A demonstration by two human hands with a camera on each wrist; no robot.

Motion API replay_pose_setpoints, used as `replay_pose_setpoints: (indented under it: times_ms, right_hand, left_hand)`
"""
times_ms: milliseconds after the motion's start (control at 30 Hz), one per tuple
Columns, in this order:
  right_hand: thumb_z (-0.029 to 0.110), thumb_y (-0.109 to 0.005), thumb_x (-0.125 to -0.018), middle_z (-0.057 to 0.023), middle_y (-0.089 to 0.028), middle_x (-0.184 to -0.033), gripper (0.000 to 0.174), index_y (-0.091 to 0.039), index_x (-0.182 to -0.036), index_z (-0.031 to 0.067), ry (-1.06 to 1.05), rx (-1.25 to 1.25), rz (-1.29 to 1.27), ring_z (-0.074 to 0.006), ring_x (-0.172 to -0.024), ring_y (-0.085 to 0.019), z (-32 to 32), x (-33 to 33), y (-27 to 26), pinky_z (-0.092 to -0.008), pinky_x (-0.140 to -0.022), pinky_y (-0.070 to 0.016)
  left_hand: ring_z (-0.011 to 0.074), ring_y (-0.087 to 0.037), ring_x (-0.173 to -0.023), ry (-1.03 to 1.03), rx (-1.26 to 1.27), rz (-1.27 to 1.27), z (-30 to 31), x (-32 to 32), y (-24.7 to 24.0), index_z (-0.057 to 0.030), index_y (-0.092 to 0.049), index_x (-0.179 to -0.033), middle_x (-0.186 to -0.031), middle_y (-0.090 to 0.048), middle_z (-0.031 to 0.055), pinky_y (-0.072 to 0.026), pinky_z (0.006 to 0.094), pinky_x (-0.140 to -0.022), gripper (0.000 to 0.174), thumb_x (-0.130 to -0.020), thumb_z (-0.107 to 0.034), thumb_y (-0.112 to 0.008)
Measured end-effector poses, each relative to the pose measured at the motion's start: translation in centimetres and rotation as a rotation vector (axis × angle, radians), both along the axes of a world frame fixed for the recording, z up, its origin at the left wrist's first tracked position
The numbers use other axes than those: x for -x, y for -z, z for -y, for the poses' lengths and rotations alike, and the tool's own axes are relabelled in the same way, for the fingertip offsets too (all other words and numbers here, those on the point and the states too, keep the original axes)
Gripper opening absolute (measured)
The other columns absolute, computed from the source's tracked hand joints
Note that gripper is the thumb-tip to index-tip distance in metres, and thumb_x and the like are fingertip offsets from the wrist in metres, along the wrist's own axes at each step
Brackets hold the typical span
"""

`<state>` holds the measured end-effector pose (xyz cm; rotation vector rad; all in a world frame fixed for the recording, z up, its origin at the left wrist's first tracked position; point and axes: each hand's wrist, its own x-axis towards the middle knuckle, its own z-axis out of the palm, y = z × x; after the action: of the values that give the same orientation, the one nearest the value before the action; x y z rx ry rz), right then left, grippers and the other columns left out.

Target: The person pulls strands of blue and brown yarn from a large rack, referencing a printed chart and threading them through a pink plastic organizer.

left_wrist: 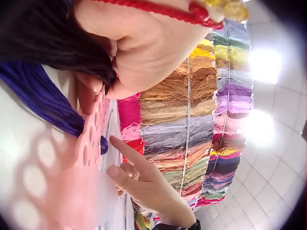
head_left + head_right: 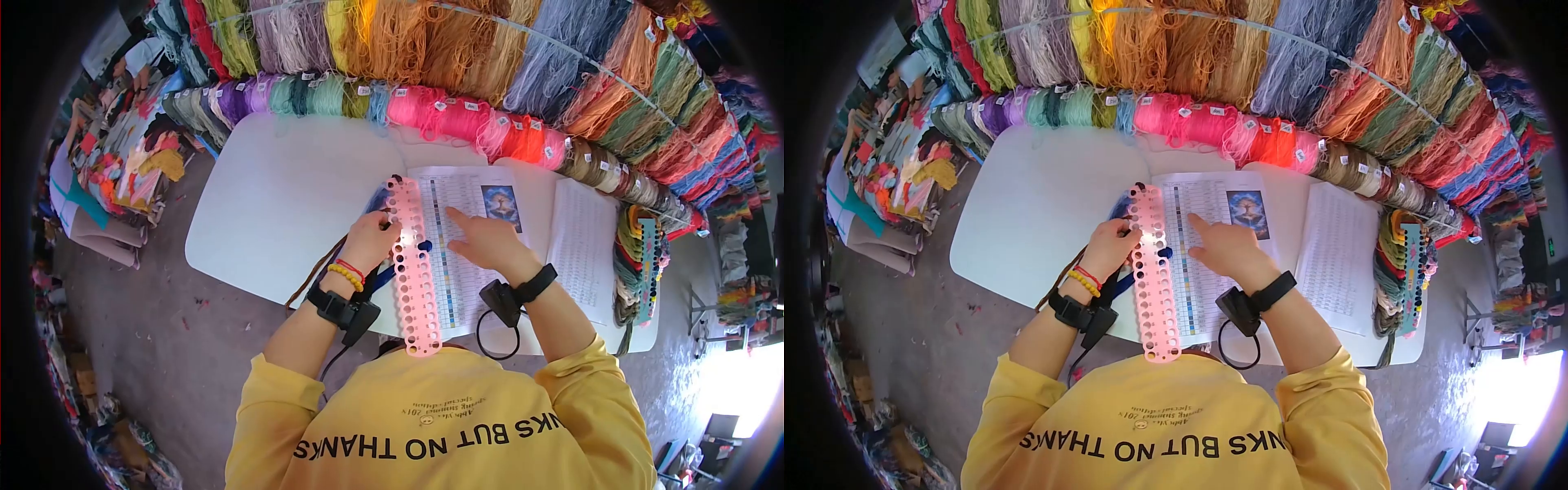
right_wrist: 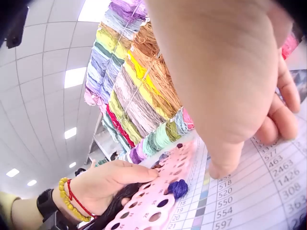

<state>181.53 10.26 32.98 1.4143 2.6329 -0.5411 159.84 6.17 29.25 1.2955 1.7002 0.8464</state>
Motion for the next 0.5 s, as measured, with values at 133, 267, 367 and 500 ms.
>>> replay_pose_setpoints:
  times_ms: [133, 267, 367, 500]
  right_hand:
    - [0.034, -0.056, -0.080, -0.0181, -0.060, -0.095, 0.061, -0.032, -0.131, 0.0131, 0.007, 0.007, 0.025, -0.0330, -0.085, -0.060, -0.1, 0.1, 0.4, -0.0437, -0.072, -0.0474]
    - [0.033, -0.056, -0.080, -0.0204, -0.060, -0.090, 0.063, -0.030, -0.133, 0.0110, 0.005, 0.012, 0.010, -0.0353, -0.083, -0.059, -0.3, 0.2, 0.5, -0.0435, -0.071, -0.0466]
    - [0.033, -0.056, -0.080, -0.0209, -0.060, -0.090, 0.064, -0.029, -0.133, 0.0107, 0.001, 0.037, 0.009, -0.0356, -0.084, -0.059, -0.4, 0.3, 0.3, -0.0436, -0.071, -0.0464]
    - [0.035, -0.055, -0.080, -0.0186, -0.060, -0.094, 0.064, -0.029, -0.133, 0.0109, -0.012, 0.033, 0.024, -0.0335, -0.086, -0.060, -0.6, 0.2, 0.5, -0.0443, -0.072, -0.0471]
  left_hand:
    - [0.0116, -0.052, -0.046, -0.032, -0.032, 0.048, -0.1, 0.0, 0.6, 0.0061, -0.054, -0.081, -0.061, -0.056, 0.0060, -0.0411, 0.0250, -0.042, 0.021, -0.079, -0.015, -0.059]
    - [0.0105, -0.052, -0.048, -0.036, -0.054, 0.058, -0.2, 0.1, 1.1, 0.0068, -0.053, -0.092, -0.065, -0.058, 0.0061, -0.0411, 0.0240, -0.042, 0.024, -0.079, -0.013, -0.059]
    - [0.0126, -0.054, -0.050, -0.055, -0.080, 0.071, 0.1, 0.0, 1.1, 0.0062, -0.053, -0.095, -0.068, -0.059, 0.0082, -0.0429, 0.0254, -0.046, 0.028, -0.078, -0.016, -0.059]
    - [0.0172, -0.057, -0.054, -0.067, -0.095, 0.051, -0.1, 0.3, 2.4, 0.0059, -0.053, -0.098, -0.071, -0.060, 0.0115, -0.0460, 0.0283, -0.054, 0.034, -0.077, -0.020, -0.060]
